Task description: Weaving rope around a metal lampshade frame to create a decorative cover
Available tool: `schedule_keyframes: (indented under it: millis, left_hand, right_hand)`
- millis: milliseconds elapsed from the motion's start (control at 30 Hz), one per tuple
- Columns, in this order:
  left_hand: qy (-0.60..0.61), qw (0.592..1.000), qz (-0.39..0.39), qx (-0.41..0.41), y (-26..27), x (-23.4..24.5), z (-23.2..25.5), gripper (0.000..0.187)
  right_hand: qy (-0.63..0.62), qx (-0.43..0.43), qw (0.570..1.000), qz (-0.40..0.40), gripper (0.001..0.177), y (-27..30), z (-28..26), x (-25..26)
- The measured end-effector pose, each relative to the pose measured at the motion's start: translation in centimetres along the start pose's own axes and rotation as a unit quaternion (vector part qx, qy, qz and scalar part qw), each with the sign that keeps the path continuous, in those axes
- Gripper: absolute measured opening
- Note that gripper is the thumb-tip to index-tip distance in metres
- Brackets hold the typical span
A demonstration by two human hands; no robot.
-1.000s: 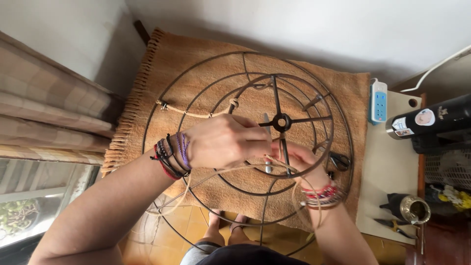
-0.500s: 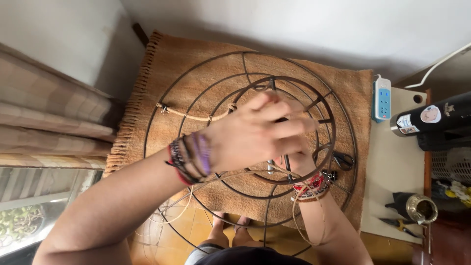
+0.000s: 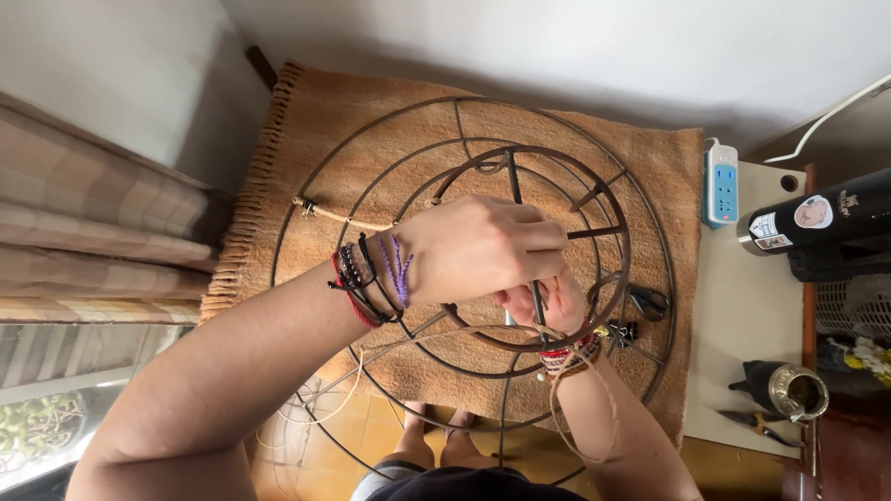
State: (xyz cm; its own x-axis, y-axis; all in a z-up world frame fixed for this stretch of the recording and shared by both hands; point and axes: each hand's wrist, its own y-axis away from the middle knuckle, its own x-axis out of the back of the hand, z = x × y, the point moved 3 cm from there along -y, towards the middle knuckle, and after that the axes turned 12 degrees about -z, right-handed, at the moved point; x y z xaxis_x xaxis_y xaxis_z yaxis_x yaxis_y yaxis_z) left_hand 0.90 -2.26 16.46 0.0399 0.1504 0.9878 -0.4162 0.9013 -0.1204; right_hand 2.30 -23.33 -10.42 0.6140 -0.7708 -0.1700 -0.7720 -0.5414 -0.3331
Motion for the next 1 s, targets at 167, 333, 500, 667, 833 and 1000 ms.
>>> schedule_keyframes:
  millis: [167, 333, 500, 667, 833, 1000]
  left_hand:
    - [0.022, 0.999, 0.033, -0.020, 0.4, 1.1, 0.4, 0.043]
    - [0.018, 0.999, 0.026, -0.010, 0.2, -0.1, 0.0, 0.031]
    - [0.007, 1.000, 0.023, 0.004, 0.4, 0.8, 0.4, 0.014]
    - [0.012, 1.000, 0.024, 0.013, 0.6, 0.6, 0.3, 0.019]
    - [-0.005, 1.000, 0.029, 0.010, 0.9, 1.7, 0.7, 0.026]
    - [0.015, 1.000, 0.023, 0.015, 0.6, 1.2, 0.5, 0.012]
  right_hand:
    - [0.060, 0.009, 0.998, 0.006, 0.026, 0.2, 0.7, 1.0]
    - [0.116, 0.014, 0.993, 0.015, 0.032, 1.3, 2.0, 1.9]
    - [0.242, 0.036, 0.969, -0.043, 0.024, 1.6, 4.2, 4.4]
    - [-0.258, 0.096, 0.956, -0.098, 0.036, -0.7, 2.6, -2.0]
    - [-0.525, 0.079, 0.839, -0.117, 0.044, -2.3, -2.5, -6.4]
    - [0.189, -0.030, 0.979, 0.064, 0.026, -1.2, -4.2, -2.5]
